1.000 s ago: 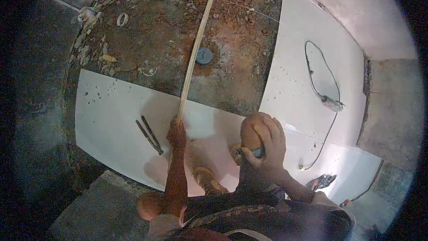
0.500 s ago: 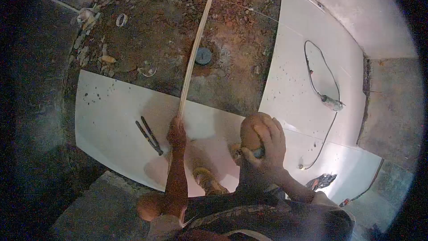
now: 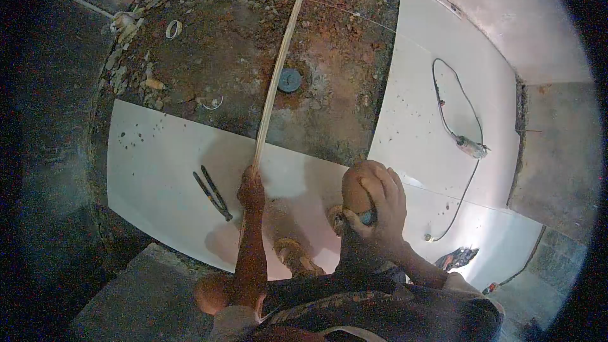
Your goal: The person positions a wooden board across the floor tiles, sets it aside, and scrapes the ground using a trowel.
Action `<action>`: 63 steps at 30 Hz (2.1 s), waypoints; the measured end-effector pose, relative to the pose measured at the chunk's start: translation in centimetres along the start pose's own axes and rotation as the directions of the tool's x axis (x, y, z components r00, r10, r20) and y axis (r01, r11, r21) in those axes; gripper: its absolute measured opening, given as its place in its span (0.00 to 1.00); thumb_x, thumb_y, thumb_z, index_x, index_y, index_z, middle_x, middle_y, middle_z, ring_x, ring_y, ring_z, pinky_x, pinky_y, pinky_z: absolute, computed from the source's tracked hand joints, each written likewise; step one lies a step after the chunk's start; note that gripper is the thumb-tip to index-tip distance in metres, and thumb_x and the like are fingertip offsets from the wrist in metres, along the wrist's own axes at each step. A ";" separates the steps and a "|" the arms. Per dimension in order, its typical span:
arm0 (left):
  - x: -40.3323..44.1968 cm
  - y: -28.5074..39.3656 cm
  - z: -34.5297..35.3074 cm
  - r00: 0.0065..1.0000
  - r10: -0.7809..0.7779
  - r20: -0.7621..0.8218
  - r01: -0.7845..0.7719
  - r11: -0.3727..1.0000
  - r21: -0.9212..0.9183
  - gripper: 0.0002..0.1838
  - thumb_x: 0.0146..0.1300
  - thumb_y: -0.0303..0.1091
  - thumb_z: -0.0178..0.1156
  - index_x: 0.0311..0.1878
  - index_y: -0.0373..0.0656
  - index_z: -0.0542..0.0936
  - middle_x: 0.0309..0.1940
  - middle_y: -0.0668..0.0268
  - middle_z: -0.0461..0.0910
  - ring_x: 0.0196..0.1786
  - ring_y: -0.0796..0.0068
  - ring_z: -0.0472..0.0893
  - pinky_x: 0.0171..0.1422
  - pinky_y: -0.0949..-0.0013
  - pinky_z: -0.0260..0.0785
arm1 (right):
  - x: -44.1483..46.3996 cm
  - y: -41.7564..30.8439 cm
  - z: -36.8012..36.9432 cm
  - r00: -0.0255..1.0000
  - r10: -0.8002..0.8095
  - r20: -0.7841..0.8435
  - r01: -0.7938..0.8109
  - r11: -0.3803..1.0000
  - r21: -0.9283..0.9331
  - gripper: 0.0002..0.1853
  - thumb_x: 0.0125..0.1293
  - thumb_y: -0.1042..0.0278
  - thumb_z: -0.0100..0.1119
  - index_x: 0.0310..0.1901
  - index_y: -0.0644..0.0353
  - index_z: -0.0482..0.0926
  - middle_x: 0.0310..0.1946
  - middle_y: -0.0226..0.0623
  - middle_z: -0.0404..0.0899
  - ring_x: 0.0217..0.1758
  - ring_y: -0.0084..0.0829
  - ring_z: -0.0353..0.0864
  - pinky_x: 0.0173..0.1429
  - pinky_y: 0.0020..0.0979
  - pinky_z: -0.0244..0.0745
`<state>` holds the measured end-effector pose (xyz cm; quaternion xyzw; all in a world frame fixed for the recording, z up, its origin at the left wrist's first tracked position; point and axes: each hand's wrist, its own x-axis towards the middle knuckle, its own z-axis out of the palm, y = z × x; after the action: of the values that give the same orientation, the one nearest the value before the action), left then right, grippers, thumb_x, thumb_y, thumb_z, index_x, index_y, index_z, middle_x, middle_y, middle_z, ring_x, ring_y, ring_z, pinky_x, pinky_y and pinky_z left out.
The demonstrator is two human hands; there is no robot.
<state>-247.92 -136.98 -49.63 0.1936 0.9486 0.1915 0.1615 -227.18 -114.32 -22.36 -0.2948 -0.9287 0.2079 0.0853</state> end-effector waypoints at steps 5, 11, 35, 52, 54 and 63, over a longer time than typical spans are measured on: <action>-0.1 0.0 0.2 0.999 0.019 -0.030 -0.019 0.999 0.026 0.18 0.75 0.41 0.55 0.63 0.46 0.75 0.54 0.56 0.82 0.50 0.51 0.84 0.50 0.53 0.78 | -0.1 -0.1 0.0 1.000 0.019 0.008 -0.019 1.000 0.020 0.38 0.55 0.47 0.73 0.65 0.55 0.72 0.70 0.52 0.65 0.73 0.62 0.63 0.75 0.58 0.60; 0.0 0.4 -0.1 0.998 0.019 -0.054 -0.017 0.999 0.037 0.17 0.75 0.40 0.55 0.62 0.46 0.76 0.52 0.57 0.83 0.50 0.51 0.84 0.50 0.53 0.78 | 0.1 -0.2 0.0 1.000 0.005 -0.006 -0.005 1.000 0.011 0.38 0.57 0.45 0.72 0.65 0.54 0.71 0.70 0.52 0.65 0.73 0.63 0.62 0.74 0.59 0.60; 0.0 -1.7 2.4 0.990 0.085 -0.110 -0.077 0.994 0.072 0.15 0.75 0.44 0.56 0.57 0.45 0.78 0.47 0.53 0.83 0.42 0.49 0.85 0.42 0.50 0.79 | 0.1 -0.3 -0.2 1.000 0.023 0.000 -0.023 0.999 0.024 0.37 0.53 0.50 0.75 0.63 0.54 0.73 0.70 0.53 0.66 0.74 0.64 0.63 0.75 0.59 0.60; -0.1 -0.8 0.9 0.996 0.060 -0.069 -0.061 0.998 -0.017 0.19 0.74 0.40 0.58 0.62 0.43 0.75 0.53 0.51 0.82 0.47 0.46 0.84 0.48 0.49 0.78 | 0.2 -0.3 -0.2 1.000 0.024 0.003 -0.024 1.000 0.015 0.39 0.49 0.53 0.77 0.63 0.55 0.73 0.70 0.51 0.66 0.74 0.63 0.63 0.75 0.58 0.61; -0.1 -1.0 1.2 0.992 0.079 -0.099 -0.081 0.997 -0.018 0.19 0.74 0.41 0.58 0.62 0.43 0.75 0.54 0.52 0.81 0.47 0.46 0.85 0.47 0.49 0.79 | 0.2 -0.3 -0.2 1.000 0.020 -0.003 -0.020 1.000 0.022 0.39 0.49 0.53 0.77 0.63 0.54 0.73 0.70 0.51 0.66 0.74 0.64 0.63 0.75 0.58 0.61; 0.0 -0.9 1.2 0.984 0.124 -0.129 -0.127 0.992 -0.013 0.18 0.73 0.37 0.59 0.63 0.43 0.75 0.55 0.54 0.81 0.50 0.49 0.84 0.49 0.51 0.79 | 0.0 -0.2 -0.1 1.000 0.011 0.002 -0.011 1.000 0.013 0.40 0.51 0.54 0.76 0.66 0.53 0.71 0.70 0.51 0.66 0.74 0.63 0.62 0.75 0.59 0.61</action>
<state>-247.71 -137.39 -50.99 0.2384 0.9408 0.2236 0.0898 -227.27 -114.41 -22.20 -0.2992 -0.9258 0.2147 0.0851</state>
